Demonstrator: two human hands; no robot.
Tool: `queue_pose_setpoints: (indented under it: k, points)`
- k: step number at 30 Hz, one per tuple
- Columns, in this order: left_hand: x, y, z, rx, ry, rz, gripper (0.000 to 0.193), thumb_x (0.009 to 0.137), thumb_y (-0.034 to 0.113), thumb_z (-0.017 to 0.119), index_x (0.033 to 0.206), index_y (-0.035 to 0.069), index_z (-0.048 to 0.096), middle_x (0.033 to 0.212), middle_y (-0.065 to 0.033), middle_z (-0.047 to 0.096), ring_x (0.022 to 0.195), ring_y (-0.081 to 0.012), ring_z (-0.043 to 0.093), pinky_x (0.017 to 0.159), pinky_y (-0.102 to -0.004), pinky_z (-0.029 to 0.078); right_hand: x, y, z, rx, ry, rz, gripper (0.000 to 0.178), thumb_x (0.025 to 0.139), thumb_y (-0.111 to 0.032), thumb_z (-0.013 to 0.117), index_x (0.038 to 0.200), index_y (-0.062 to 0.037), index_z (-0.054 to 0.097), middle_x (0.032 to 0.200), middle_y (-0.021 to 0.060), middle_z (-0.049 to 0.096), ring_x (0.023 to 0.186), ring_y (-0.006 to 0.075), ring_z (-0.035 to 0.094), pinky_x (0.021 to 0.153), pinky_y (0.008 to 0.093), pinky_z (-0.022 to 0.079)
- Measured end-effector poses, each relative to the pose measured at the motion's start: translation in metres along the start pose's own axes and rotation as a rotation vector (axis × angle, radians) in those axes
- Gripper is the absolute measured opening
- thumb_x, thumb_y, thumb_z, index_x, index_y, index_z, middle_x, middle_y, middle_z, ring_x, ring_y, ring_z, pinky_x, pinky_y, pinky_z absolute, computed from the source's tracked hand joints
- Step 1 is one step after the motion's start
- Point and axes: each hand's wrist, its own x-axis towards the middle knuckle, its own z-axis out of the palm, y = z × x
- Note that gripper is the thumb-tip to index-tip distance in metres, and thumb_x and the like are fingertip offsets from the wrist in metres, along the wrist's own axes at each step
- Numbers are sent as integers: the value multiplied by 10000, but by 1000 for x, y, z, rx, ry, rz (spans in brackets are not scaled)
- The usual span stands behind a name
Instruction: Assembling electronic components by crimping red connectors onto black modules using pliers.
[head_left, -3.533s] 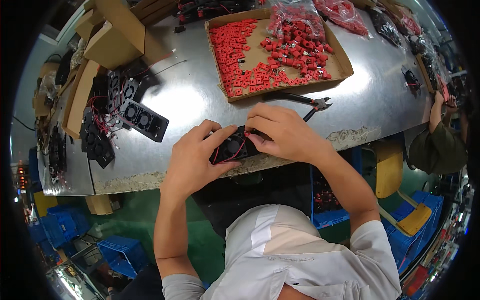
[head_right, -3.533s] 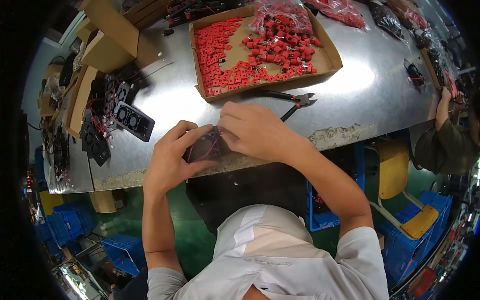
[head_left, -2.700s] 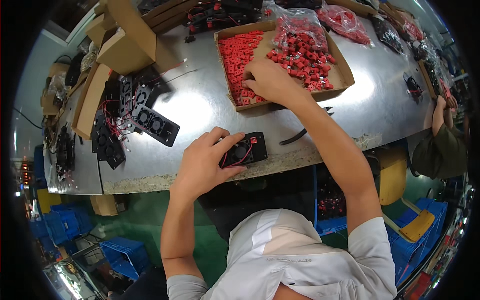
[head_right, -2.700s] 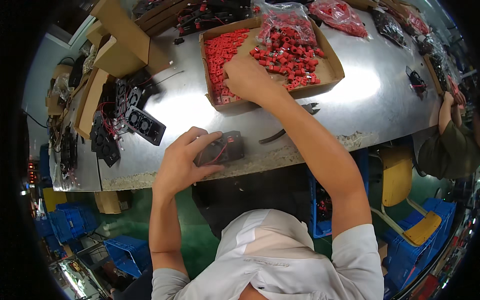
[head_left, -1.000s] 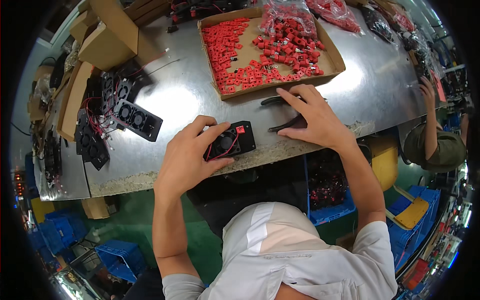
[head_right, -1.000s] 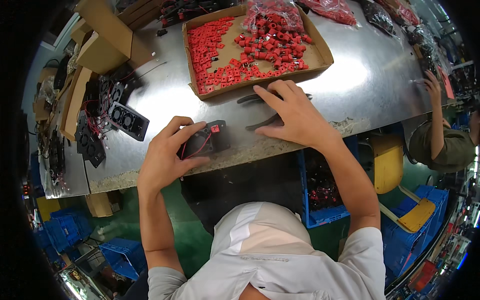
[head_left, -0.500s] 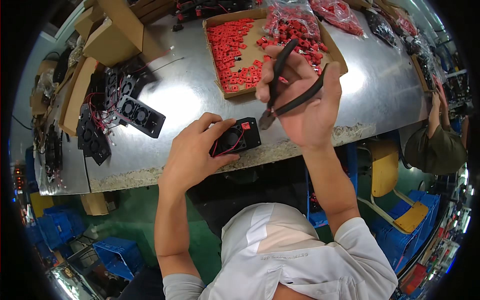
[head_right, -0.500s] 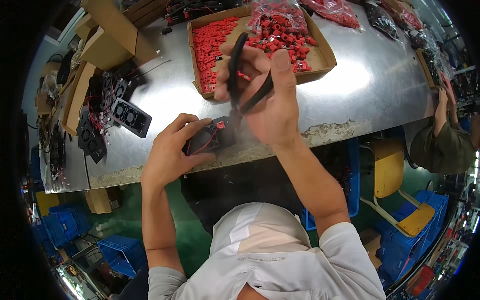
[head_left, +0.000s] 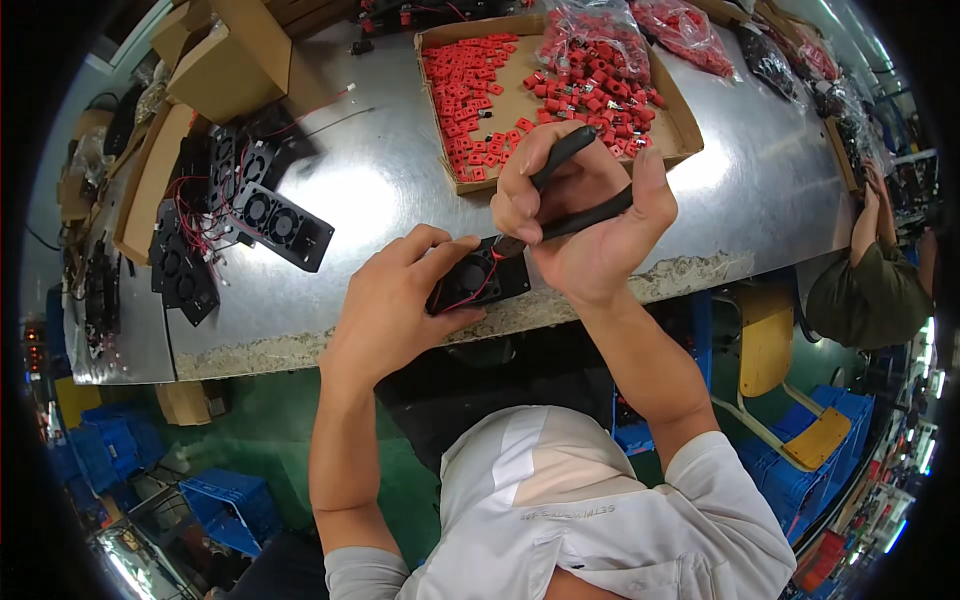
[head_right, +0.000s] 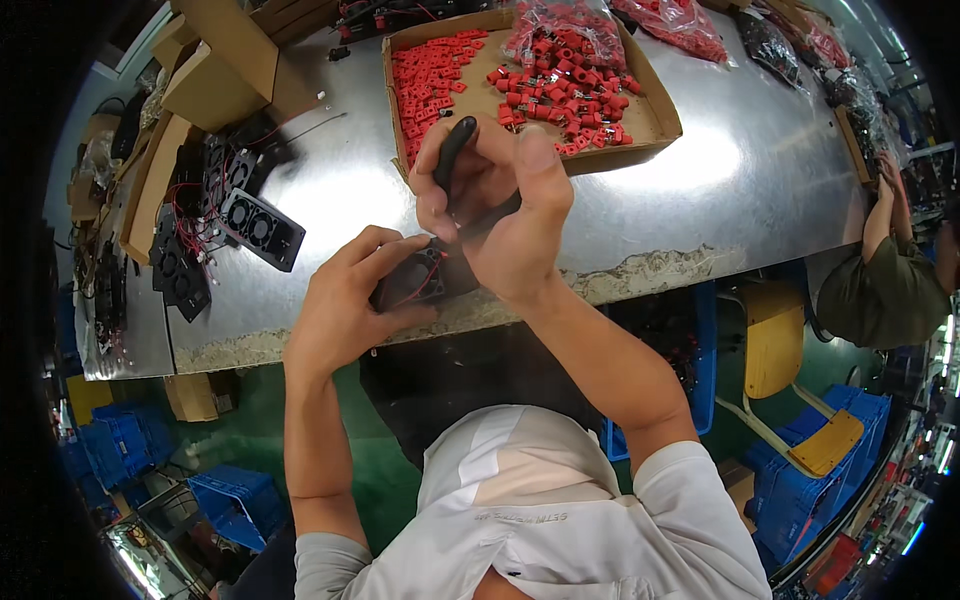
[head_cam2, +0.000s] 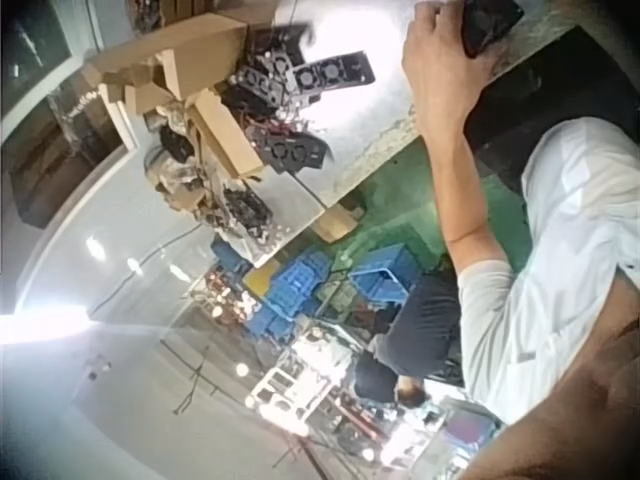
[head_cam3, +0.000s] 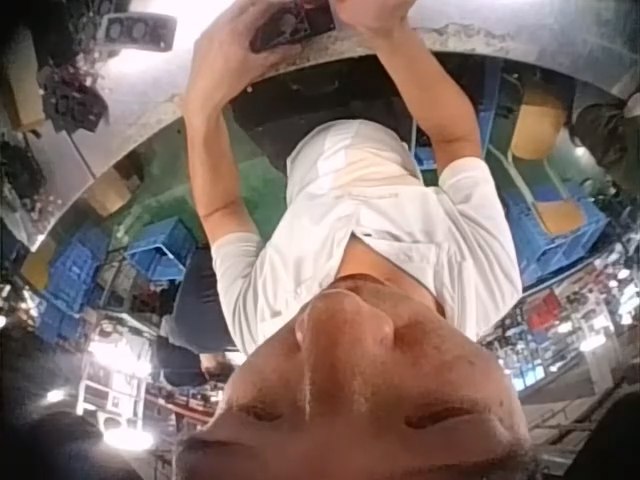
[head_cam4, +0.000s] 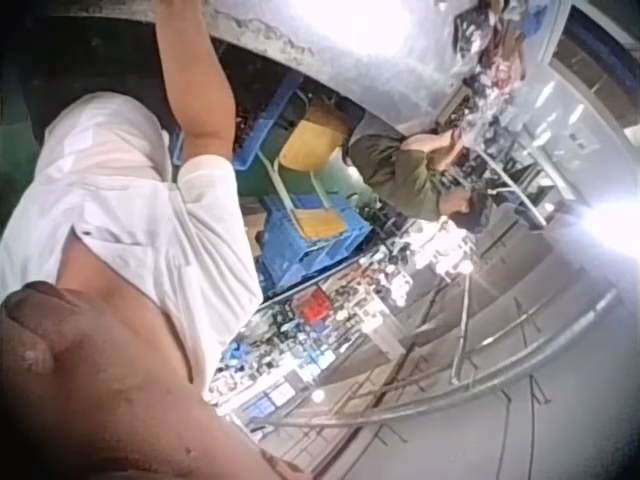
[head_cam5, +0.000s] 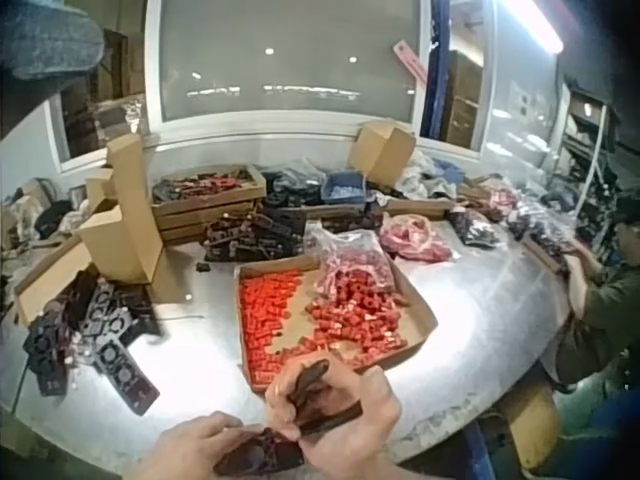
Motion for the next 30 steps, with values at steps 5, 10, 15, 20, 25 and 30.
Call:
queue_pose_setpoints:
  k: [5,10,15,20,25,30]
  points:
    - [0,-1,1,17,3,17,583,637,184,848,1174,72,649,1064,-69,613,909,-274,630,785,-352,506,-2,6,-1,-26,6,2,783,872,-749,264,928,-15,530,682,91,464,560,177,374,543,320,325]
    - [-1,-2,2,8,32,43,591,629,183,846,1175,73,646,1041,-75,616,905,-280,627,786,-356,506,-4,-4,0,-23,-21,-12,792,873,-750,274,944,-6,536,702,110,477,572,183,384,546,321,337]
    - [-1,-3,3,31,27,76,577,671,222,824,1206,112,637,1042,-72,603,881,-308,620,757,-400,504,-7,0,-6,-82,-10,-45,797,874,-751,273,951,0,532,724,116,478,588,184,391,547,323,342]
    - [-1,-4,2,2,34,81,573,682,233,816,1213,121,634,1044,-73,603,891,-309,620,761,-398,503,-7,-3,-6,-64,-71,-95,799,880,-745,276,967,7,528,776,122,494,616,189,411,553,325,354]
    - [-1,0,2,22,13,31,574,680,239,818,1209,116,633,1039,-74,605,885,-307,623,752,-396,504,-10,5,-18,-28,-95,-99,802,886,-729,289,1053,16,533,815,137,518,653,215,460,612,338,393]
    - [-1,0,2,22,26,37,568,681,231,818,1204,112,630,1022,-76,603,880,-308,625,751,-397,504,-16,10,-15,67,-36,-213,795,890,-717,311,1095,17,535,852,135,548,694,207,507,636,323,413]
